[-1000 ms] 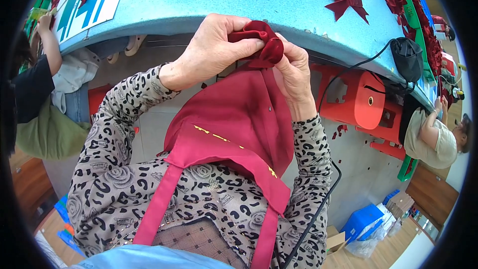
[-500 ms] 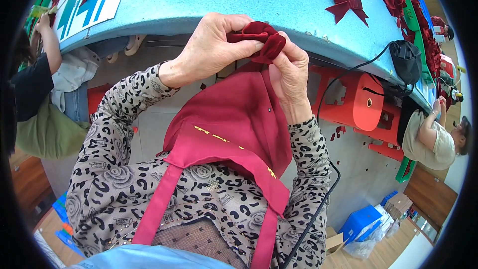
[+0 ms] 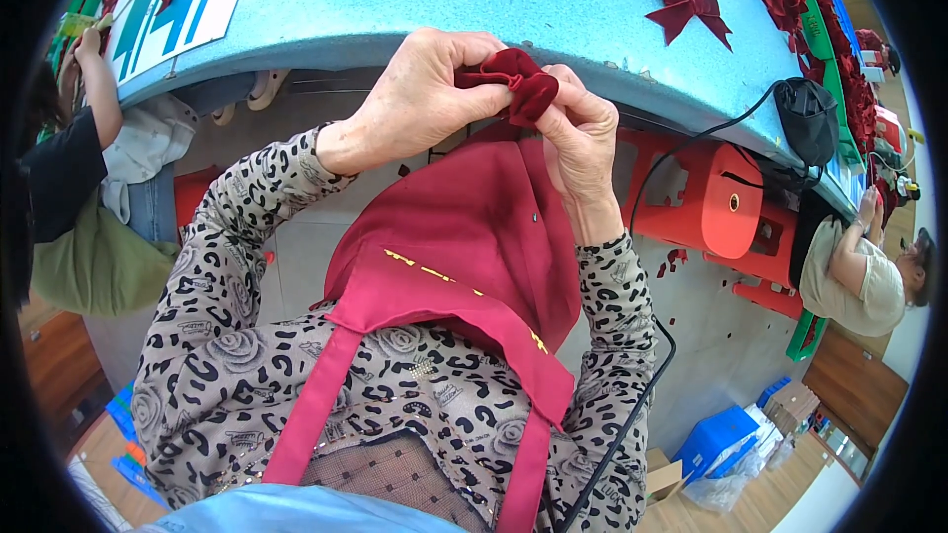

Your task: Assembling and folding small red fabric parts at a toy factory workbench.

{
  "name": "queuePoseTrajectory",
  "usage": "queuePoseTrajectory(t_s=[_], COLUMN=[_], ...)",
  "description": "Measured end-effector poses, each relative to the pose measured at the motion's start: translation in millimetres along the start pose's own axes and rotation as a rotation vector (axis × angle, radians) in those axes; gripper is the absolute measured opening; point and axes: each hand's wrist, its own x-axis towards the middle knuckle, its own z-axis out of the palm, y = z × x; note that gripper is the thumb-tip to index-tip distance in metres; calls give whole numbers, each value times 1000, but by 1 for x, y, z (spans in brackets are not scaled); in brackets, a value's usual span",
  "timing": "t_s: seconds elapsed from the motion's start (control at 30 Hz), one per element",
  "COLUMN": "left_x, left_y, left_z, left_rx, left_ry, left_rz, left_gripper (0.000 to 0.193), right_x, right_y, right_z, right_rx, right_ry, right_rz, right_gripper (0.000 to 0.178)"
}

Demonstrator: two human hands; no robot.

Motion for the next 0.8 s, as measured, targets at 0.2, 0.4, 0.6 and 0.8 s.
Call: queuePoseTrajectory(t_s=[0.2,0.4,0.6,0.8], left_x=[4,4,5,6], left_y=[5,1,-1,-4], left_z=[-4,-4,-2,-1], left_rx=[62,117,84,86], left_ry=[-88,-75,-100,-38], left_rz=[-177,-102,-130,-73], left_gripper=[15,15,14,14], right_x=[2,3,7,6], right_y=[-6,-10,-12,-17], right_z=[3,-3,-11,-1], right_rx=[-89,-210,-279,-287], right_ry=[61,53,-19,49], right_rz=[29,84,47,144], right_gripper=[18,17,15,11])
